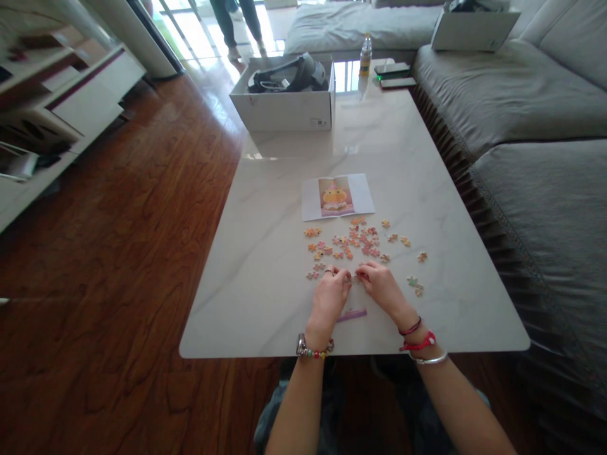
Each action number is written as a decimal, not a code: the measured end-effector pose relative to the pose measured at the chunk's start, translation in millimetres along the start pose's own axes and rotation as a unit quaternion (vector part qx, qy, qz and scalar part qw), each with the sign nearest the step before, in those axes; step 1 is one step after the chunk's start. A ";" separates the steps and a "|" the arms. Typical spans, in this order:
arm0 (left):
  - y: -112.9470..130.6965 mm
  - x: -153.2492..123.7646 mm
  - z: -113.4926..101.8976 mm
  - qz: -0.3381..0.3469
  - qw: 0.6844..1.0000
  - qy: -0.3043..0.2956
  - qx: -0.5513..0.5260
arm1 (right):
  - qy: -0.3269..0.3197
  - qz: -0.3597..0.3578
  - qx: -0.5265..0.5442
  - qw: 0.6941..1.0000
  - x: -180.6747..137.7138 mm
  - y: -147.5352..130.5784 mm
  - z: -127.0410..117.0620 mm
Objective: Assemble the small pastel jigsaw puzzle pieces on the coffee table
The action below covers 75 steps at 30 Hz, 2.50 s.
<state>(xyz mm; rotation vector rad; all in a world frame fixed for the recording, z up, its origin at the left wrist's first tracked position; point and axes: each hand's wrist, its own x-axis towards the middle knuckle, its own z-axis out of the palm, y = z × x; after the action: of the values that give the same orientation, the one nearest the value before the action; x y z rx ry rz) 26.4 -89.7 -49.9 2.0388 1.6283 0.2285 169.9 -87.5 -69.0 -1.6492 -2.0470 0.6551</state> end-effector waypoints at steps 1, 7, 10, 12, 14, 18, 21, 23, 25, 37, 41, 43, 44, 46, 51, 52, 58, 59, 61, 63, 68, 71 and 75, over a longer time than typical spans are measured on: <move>0.9 0.5 1.0 -0.005 1.000 0.004 -0.002 | 0.001 0.001 -0.001 1.000 0.0 -0.3 0.0; 7.1 1.8 4.6 -0.041 0.999 0.013 -0.003 | -0.005 0.002 0.002 1.000 -1.4 -1.5 -3.7; 7.3 2.2 4.7 -0.043 0.999 0.015 -0.006 | -0.030 -0.021 0.018 0.999 -2.6 -3.4 -4.9; 5.9 2.7 4.6 -0.038 0.999 0.014 -0.008 | -0.037 -0.028 0.021 0.999 -3.2 -4.4 -5.8; 3.9 3.3 4.4 -0.032 0.999 0.014 -0.011 | -0.038 -0.029 0.016 0.999 -3.8 -2.2 -9.5; 1.5 4.6 3.7 -0.026 0.999 0.012 -0.024 | -0.001 0.002 0.007 1.000 -7.8 20.2 -30.8; 3.6 5.3 2.8 -0.028 0.999 0.015 -0.033 | 0.039 0.057 -0.019 0.997 -13.6 42.3 -50.3; 5.4 5.9 2.0 -0.028 0.999 0.024 -0.035 | 0.041 0.071 -0.020 0.996 -16.9 51.7 -59.7; 5.3 7.0 0.5 -0.028 0.998 0.034 -0.040 | 0.041 0.068 -0.001 0.997 -20.1 57.2 -68.0; -21.6 13.1 -15.0 -0.053 0.986 0.142 -0.073 | -0.003 0.143 -0.001 0.990 -46.0 77.3 -85.3; -18.5 13.2 -12.6 -0.039 0.988 0.133 -0.076 | -0.004 0.139 -0.010 0.990 -40.3 75.9 -77.6; -17.7 13.2 -11.8 -0.036 0.989 0.124 -0.074 | -0.005 0.137 -0.005 0.991 -40.1 75.1 -79.3; -17.5 13.1 -11.6 -0.035 0.990 0.119 -0.073 | -0.003 0.135 -0.001 0.991 -39.9 74.2 -80.3; -17.1 12.8 -11.5 -0.034 0.991 0.110 -0.069 | 0.010 0.129 0.005 0.992 -38.4 71.1 -80.3; -16.5 13.0 -10.2 -0.028 0.995 0.084 -0.055 | 0.053 0.108 -0.030 0.992 -25.4 61.0 -64.8; -16.5 13.1 -9.9 -0.029 0.995 0.076 -0.052 | 0.054 0.102 -0.040 0.993 -22.6 59.8 -60.9; -16.3 10.7 -9.1 -0.026 0.998 0.034 -0.042 | 0.046 0.070 -0.021 0.996 -14.4 51.7 -52.8; -16.0 9.8 -9.1 -0.024 0.998 0.029 -0.042 | 0.048 0.068 -0.001 0.997 -13.6 48.4 -52.9; -15.0 8.2 -9.3 -0.024 0.999 0.021 -0.041 | 0.047 0.057 0.042 0.996 -11.6 40.3 -52.5; -14.1 6.9 -9.3 -0.023 0.999 0.018 -0.038 | 0.037 0.036 0.070 0.996 -9.1 32.0 -50.4; -13.1 4.7 -9.5 -0.014 0.999 0.015 -0.036 | 0.034 0.005 0.039 0.999 -1.3 24.6 -40.6; -12.9 3.7 -10.5 -0.010 0.999 0.018 -0.034 | 0.048 -0.009 0.000 0.999 3.9 26.6 -33.2; -14.1 3.1 -11.4 -0.013 0.999 0.012 -0.038 | 0.031 -0.011 -0.036 0.999 8.5 25.7 -23.7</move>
<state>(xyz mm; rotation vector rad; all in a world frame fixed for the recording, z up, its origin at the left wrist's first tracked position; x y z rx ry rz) 10.1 -81.4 -47.7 1.9640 1.6345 0.3026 202.3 -72.3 -65.3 -1.6629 -2.0647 0.5218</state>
